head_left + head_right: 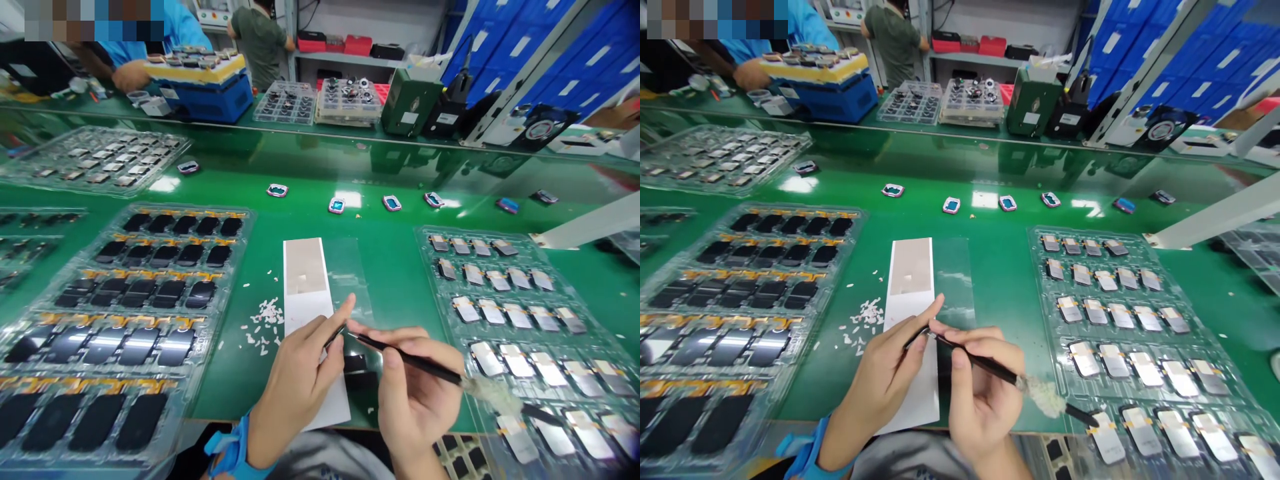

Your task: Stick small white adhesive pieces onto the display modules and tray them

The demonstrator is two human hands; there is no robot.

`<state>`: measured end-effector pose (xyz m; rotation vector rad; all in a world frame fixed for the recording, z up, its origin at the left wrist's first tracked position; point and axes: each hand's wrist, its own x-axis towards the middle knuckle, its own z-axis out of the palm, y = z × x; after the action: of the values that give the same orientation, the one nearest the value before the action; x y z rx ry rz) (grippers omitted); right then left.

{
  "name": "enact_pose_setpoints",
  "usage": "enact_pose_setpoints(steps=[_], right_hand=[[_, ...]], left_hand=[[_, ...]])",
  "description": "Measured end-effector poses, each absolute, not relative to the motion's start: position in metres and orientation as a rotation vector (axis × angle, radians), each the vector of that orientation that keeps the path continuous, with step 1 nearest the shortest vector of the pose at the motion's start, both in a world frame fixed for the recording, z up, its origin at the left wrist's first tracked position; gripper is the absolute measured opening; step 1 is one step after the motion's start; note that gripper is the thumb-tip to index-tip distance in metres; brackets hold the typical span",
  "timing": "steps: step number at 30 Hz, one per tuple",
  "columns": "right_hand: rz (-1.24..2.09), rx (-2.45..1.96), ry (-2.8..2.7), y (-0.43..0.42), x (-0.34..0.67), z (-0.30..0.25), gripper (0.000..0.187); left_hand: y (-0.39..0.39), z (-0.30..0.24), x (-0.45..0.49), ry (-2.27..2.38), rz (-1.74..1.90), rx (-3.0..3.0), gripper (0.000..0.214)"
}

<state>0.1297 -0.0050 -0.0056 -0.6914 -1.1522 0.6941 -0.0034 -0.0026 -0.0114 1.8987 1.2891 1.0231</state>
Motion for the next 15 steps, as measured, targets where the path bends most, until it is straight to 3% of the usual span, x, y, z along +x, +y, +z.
enact_pose_setpoints(steps=[7,12,15], right_hand=[[0.665,-1.029,-1.474,-0.007,0.160,-0.001,0.025],[0.966,-1.199,-1.581,-0.020,0.173,0.024,0.003],[0.871,-1.406,-1.524,-0.020,0.206,0.037,0.015]], left_hand=[[-0.015,-0.005,-0.005,1.128,0.928,1.737,0.049],[-0.021,0.008,0.006,1.263,0.798,1.677,0.048],[-0.017,0.008,-0.001,1.288,0.850,1.886,0.050]])
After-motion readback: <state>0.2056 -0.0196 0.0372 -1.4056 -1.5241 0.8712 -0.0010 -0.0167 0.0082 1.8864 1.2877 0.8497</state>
